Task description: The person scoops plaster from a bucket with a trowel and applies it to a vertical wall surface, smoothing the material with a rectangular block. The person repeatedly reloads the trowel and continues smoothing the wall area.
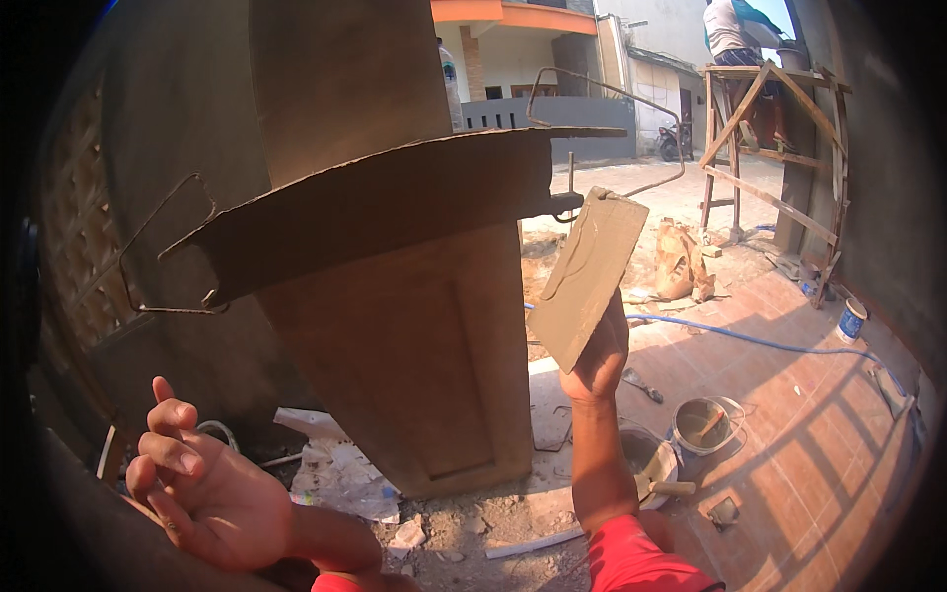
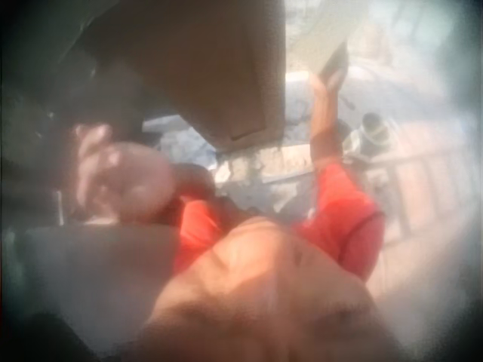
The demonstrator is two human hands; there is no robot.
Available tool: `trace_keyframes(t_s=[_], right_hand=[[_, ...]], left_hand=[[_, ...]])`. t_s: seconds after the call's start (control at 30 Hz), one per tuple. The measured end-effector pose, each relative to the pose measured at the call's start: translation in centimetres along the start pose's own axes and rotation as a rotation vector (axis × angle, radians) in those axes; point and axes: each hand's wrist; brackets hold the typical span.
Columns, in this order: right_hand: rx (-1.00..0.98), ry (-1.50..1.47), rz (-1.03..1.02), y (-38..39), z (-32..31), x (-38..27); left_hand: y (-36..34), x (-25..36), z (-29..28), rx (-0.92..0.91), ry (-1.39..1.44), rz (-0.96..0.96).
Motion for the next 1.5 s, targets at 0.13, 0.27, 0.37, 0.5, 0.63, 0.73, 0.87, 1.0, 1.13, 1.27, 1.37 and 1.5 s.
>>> trace_keyframes(t_s=[0.13,0.27,0.37,0.5,0.63,0.73,0.87,1.0,1.13,1.27,1.37,1.5], right_hand=[[0.029,0.079,-0.030,-3.0,0.0,-1.0],[-0.025,0.097,0.043,-4.1,-0.1,-1.6],[0.010,0.146,0.112,-3.7,-0.6,-1.5],[0.158,0.654,-0.199,-2.1,-0.7,1.1],[0.266,1.182,-0.327,-0.9,-0.7,3.3],[0.241,1.269,-0.403,-1.1,-0.3,4.1],[0.238,1.296,-0.463,-2.0,0.8,4.4],[0.237,1.338,-0.440,-2.5,1.4,4.6],[0.229,1.387,-0.326,0.0,0.6,4.9],[0.187,1.347,-0.343,3.7,-0.7,4.6],[0.233,1.259,-0.397,2.6,-0.5,4.0],[0.278,1.248,-0.423,-1.4,0.8,3.0]], left_hand=[[0.0,-0.3,2.3,-0.064,-0.075,0.016],[0.2,-0.6,3.9,-0.122,-0.100,0.023],[0.4,-0.7,4.9,-0.135,-0.116,0.024],[0.6,-1.0,5.3,-0.147,-0.141,0.018],[0.9,-1.7,5.7,-0.145,-0.142,0.000],[0.9,-1.8,5.7,-0.157,-0.144,-0.009],[1.1,-1.8,5.4,-0.138,-0.151,-0.011],[1.6,-2.2,5.4,-0.093,-0.126,-0.007],[1.8,-2.6,5.1,-0.114,-0.129,-0.035],[2.1,-3.1,5.0,-0.050,-0.079,-0.019],[1.9,-3.4,5.2,-0.051,-0.077,-0.032],[2.1,-3.2,4.8,-0.078,-0.106,-0.055]])
Point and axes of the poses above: each hand's wrist, its own y-axis away from the middle knuckle, its own z-axis out of the palm, x = y × z, and after that the axes turned 7 degrees about y, right-handed
